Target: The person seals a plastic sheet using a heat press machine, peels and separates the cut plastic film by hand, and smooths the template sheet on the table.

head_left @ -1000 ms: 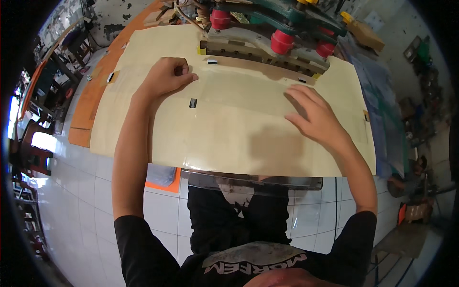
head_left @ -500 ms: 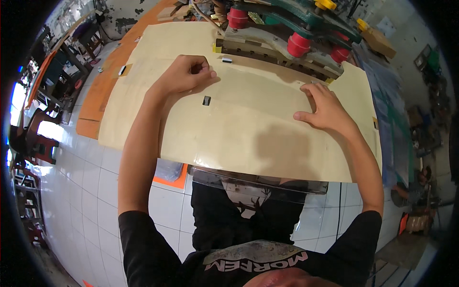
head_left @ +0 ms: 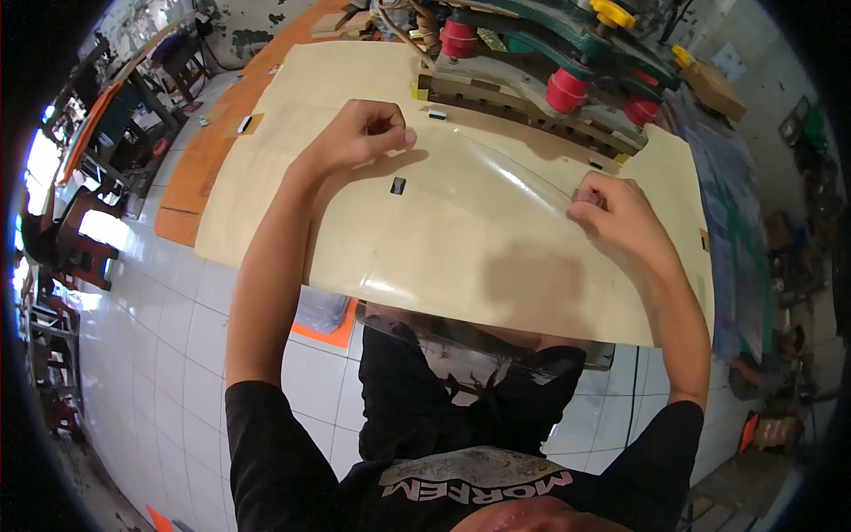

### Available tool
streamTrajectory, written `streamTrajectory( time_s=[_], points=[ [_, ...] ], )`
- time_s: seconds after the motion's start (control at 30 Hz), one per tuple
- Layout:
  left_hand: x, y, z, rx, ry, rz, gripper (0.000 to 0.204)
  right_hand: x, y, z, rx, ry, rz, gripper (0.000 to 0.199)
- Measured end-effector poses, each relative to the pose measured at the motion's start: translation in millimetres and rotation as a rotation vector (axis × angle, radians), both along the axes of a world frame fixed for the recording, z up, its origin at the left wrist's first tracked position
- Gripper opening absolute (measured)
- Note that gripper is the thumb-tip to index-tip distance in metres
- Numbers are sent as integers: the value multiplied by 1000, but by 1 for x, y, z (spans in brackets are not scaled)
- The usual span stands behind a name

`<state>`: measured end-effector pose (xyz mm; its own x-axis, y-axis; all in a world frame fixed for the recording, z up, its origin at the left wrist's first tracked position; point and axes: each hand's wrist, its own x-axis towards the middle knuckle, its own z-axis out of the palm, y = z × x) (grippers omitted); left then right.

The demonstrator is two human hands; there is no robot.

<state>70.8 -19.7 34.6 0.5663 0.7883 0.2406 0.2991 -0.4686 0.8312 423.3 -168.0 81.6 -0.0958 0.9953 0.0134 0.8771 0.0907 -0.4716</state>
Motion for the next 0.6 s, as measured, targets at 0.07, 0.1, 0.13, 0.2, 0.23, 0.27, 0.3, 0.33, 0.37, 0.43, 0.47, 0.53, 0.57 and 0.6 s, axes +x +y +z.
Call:
streamTrajectory(
  time_s=[0.07,0.1,0.13,0.2,0.23,0.27,0.3,0.33,0.37,0.43,0.47,0.53,0.57,0.6],
  points=[
    [-1,0,0,-12,-26,5,29,-2,-9,13,20,33,11,21],
    [-3,1,0,58,-37,27,27,-3,-14,20,102,-11,16,19],
    [-5,1,1,129,-47,49,25,-3,-17,26,184,-54,21,17],
    [-6,0,3,280,-144,94,23,2,-23,35,242,-38,51,14],
    [-6,0,4,428,-245,136,21,6,-26,40,298,-25,80,11],
    [-11,-2,8,523,-222,194,18,9,-29,44,302,-24,79,11],
    [-11,-4,11,529,-223,191,18,11,-32,49,315,-6,116,9],
    [-11,-6,14,690,-292,249,17,14,-34,53,328,12,154,7],
    [-11,-8,16,851,-360,308,16,18,-35,56,334,13,153,7],
    [-3,-20,22,887,-385,306,14,27,-36,60,297,87,198,6],
    [3,-25,27,973,-409,233,14,32,-36,62,300,87,195,6],
    [14,-41,45,1021,-409,74,21,42,-32,64,180,174,164,9],
    [23,-48,55,1022,-413,69,21,46,-31,65,183,172,159,9],
    [34,-53,66,936,-321,-8,27,50,-28,62,161,212,168,8]
  ],
)
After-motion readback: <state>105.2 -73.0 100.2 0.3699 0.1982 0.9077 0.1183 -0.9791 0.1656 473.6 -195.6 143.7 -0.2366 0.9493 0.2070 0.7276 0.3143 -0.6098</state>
